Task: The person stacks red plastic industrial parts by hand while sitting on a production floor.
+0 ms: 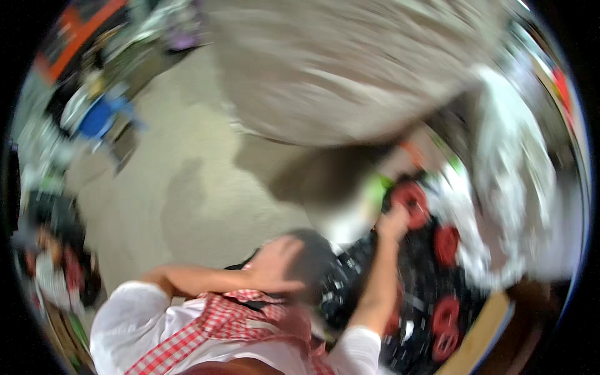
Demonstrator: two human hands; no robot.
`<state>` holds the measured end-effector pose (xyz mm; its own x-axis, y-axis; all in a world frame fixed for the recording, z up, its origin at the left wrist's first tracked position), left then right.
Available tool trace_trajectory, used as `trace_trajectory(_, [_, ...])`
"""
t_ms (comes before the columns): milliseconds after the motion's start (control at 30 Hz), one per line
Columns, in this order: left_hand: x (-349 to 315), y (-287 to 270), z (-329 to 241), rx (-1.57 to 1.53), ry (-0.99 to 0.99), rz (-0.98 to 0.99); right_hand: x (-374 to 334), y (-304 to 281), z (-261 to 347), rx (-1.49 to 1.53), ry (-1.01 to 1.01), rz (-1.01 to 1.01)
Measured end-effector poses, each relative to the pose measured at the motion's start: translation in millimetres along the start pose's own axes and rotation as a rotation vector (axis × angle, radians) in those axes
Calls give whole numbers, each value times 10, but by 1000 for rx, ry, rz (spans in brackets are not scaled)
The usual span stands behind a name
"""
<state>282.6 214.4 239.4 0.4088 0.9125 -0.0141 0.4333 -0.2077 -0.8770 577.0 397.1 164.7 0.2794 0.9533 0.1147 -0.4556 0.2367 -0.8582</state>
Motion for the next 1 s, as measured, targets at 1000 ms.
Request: trace_trajectory(1000, [-60, -28, 87, -100, 32, -95, -2511, 824, -194, -90, 269, 454])
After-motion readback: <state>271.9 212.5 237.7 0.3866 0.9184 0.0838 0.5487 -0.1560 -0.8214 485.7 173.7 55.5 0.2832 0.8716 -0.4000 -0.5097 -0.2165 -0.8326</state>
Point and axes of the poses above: each hand's wrist, its own x-axis towards the middle knuckle, its own y-axis out of the palm, z = x × y, the point moved 10 cm from there along x, towards the middle knuckle, and after that the axes turned 10 degrees about x, right-handed, at the moved point
